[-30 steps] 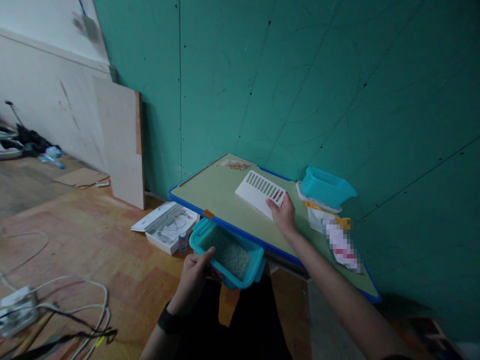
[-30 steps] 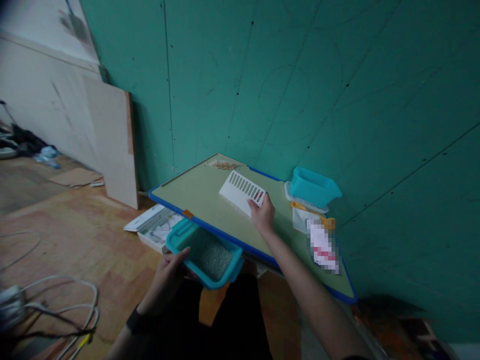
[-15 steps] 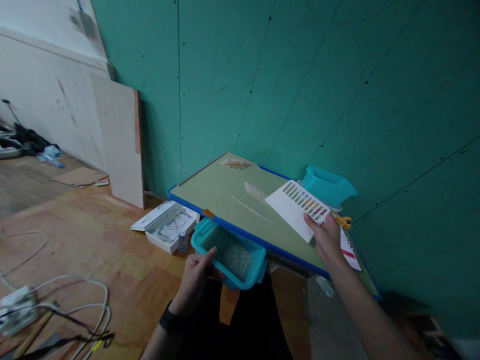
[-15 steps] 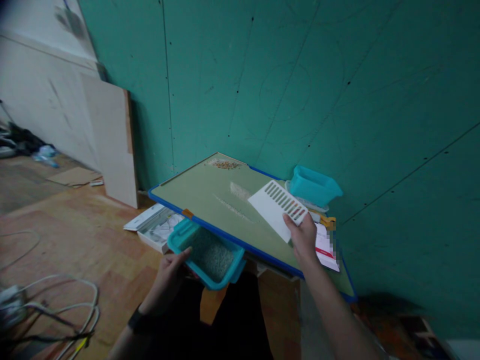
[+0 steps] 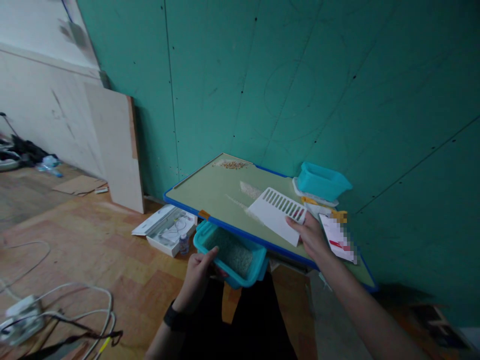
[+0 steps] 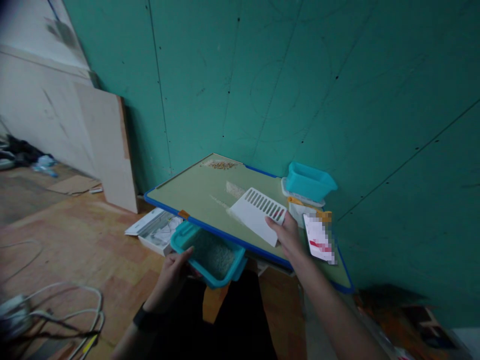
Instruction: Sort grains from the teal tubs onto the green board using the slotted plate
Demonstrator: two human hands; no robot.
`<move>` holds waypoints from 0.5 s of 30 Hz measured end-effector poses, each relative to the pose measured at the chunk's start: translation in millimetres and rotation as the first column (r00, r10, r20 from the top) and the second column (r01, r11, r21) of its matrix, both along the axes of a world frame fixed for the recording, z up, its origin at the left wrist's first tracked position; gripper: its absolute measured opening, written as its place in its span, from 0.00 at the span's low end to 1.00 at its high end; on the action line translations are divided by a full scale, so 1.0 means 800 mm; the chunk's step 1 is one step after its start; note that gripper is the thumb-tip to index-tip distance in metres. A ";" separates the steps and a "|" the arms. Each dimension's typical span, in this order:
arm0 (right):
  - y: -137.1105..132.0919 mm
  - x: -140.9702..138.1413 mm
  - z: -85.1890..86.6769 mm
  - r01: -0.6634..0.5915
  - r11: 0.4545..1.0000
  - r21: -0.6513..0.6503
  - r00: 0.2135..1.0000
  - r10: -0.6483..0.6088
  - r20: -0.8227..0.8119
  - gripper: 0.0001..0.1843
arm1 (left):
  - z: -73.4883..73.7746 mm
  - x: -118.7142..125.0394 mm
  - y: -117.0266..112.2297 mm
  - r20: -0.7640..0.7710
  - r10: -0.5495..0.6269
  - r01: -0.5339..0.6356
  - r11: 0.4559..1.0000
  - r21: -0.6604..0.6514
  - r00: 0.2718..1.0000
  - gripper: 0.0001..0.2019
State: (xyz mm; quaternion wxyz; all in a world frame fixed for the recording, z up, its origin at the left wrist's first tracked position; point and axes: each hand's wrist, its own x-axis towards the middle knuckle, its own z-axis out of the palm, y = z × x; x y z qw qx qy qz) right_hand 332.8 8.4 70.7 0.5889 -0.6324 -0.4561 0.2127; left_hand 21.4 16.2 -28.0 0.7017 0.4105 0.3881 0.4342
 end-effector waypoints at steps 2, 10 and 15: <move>0.001 -0.016 0.003 -0.044 0.998 -0.048 0.996 0.040 -0.080 0.26 | 0.000 -0.002 0.000 0.003 0.005 -0.005 1.000 -0.006 1.000 0.27; 0.007 -0.053 0.009 -0.140 0.988 -0.058 0.977 0.128 -0.171 0.29 | 0.009 -0.005 -0.001 0.024 0.019 -0.018 1.000 -0.022 1.000 0.28; 0.016 -0.065 0.013 -0.212 0.975 -0.071 0.956 0.192 -0.222 0.28 | 0.005 -0.007 0.000 0.035 0.016 -0.016 1.000 -0.021 0.999 0.28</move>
